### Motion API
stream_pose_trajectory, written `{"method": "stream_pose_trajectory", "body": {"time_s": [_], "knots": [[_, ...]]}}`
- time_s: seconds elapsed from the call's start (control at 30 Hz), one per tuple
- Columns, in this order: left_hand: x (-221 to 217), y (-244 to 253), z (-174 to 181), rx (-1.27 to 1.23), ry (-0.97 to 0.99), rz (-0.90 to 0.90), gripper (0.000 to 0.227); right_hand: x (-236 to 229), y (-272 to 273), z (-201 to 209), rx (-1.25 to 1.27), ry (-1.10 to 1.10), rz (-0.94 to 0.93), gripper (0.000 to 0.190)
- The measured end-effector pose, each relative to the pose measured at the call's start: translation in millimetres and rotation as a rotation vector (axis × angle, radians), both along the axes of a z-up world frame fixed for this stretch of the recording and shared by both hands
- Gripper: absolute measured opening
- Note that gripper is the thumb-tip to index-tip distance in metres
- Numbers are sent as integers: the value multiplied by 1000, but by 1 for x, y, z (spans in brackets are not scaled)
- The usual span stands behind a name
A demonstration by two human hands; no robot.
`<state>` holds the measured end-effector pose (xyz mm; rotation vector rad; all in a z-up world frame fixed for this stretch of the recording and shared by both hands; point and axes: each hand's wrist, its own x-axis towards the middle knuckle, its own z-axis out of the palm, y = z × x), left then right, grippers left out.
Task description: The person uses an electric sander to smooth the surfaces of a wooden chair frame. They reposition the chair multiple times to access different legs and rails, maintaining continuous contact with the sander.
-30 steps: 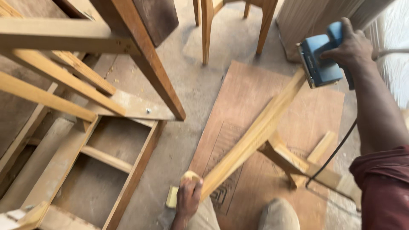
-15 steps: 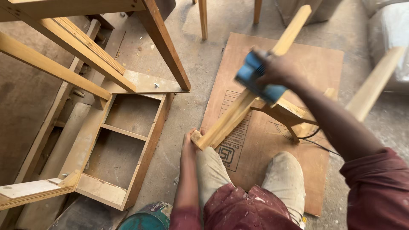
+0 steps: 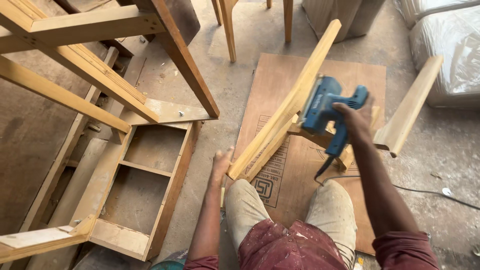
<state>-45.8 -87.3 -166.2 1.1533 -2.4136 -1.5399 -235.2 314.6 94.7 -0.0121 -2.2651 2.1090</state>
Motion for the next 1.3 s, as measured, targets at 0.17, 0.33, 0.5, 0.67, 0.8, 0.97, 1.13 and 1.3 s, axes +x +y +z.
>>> {"method": "stream_pose_trajectory", "body": {"time_s": [0.17,0.33,0.5,0.67,0.8,0.97,1.13,1.3], "knots": [[5,4,-13,1108,26,413,43,-6,15,19,379,41,78,103],[-38,-10,4,1263,118,385,29,18,35,55,273,223,184,102],[-107,-17,88,1131,319,199,33,42,108,89,109,218,107,91],[-113,13,183,1062,530,144,16,91,203,83,198,198,-108,82],[-74,55,228,981,566,157,21,119,260,53,288,129,-203,75],[-34,71,242,824,583,54,22,128,287,15,414,19,-173,68],[-12,79,242,798,606,-17,21,117,268,38,966,533,-164,103],[2,106,241,721,539,-16,23,83,246,80,1211,291,-215,112]]}}
